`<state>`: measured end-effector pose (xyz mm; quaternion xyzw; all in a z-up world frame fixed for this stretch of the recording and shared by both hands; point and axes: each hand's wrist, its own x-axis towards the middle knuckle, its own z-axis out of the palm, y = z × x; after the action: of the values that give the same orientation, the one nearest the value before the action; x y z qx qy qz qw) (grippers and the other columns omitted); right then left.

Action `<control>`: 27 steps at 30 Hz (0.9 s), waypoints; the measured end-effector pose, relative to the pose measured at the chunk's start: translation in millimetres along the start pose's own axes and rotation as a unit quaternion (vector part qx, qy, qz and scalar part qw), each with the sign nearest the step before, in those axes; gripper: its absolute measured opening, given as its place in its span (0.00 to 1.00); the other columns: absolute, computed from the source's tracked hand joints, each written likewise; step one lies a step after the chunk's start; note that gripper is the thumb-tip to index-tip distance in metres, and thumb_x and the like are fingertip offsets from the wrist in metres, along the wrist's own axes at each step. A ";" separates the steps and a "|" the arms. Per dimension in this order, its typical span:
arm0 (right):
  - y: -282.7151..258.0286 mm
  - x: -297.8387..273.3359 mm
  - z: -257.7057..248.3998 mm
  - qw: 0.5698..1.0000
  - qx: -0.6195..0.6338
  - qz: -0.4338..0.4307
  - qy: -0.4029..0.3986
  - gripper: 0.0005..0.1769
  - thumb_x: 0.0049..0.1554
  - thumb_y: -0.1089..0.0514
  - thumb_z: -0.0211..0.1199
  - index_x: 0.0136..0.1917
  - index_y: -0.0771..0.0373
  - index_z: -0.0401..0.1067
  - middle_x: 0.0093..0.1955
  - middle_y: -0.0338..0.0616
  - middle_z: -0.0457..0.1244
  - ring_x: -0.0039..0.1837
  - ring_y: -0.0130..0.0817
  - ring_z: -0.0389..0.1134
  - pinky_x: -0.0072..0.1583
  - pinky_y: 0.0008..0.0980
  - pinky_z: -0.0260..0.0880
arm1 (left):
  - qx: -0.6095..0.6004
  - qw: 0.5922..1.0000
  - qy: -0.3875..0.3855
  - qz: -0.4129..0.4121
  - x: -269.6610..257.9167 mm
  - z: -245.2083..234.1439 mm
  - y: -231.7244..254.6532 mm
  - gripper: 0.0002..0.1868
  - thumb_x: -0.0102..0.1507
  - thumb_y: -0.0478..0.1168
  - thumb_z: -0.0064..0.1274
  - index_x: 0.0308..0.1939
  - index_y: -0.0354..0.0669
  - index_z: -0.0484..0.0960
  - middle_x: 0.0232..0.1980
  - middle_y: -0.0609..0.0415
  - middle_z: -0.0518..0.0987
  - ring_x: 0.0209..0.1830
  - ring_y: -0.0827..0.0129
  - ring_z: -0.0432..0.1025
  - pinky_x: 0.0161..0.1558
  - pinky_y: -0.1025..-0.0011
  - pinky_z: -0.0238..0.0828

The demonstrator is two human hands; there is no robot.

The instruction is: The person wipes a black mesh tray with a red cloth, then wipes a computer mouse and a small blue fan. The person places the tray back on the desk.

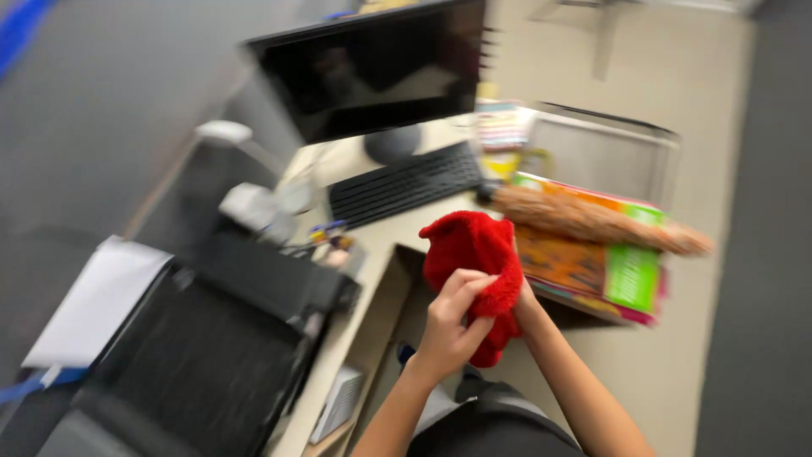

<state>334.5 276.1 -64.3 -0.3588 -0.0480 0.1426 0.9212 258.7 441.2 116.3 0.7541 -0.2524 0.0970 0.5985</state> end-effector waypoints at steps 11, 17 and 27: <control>-96.0 -105.0 -123.0 0.954 -0.051 -0.220 0.197 0.23 0.69 0.53 0.49 0.73 0.65 0.62 0.66 0.50 0.63 0.68 0.40 0.66 0.69 0.41 0.66 | -0.142 0.952 -0.260 0.079 105.4 178.5 6.7 0.24 0.65 0.29 0.55 0.65 0.32 0.73 0.59 0.42 0.75 0.59 0.51 0.73 0.61 0.63 0.71; -151.7 -149.2 -215.9 0.915 -0.125 -0.254 0.288 0.22 0.67 0.52 0.51 0.69 0.65 0.63 0.63 0.51 0.63 0.65 0.41 0.66 0.67 0.41 0.67 | -0.176 0.914 -0.364 0.037 165.6 265.2 -65.6 0.13 0.70 0.32 0.50 0.58 0.36 0.80 0.55 0.47 0.82 0.54 0.63 0.78 0.57 0.69 0.76; -289.1 -121.3 -340.5 0.862 -0.315 -0.186 0.351 0.19 0.61 0.51 0.54 0.60 0.65 0.64 0.56 0.53 0.63 0.59 0.43 0.67 0.61 0.42 0.67 | -0.170 0.918 -0.282 -0.222 238.2 395.0 -266.3 0.15 0.71 0.40 0.46 0.56 0.37 0.81 0.49 0.53 0.84 0.48 0.72 0.78 0.51 0.72 0.77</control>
<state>349.7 -183.3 -118.8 -0.6402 0.1700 -0.1894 0.7248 532.9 43.9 -108.8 0.6735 -0.2498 -0.2994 0.6280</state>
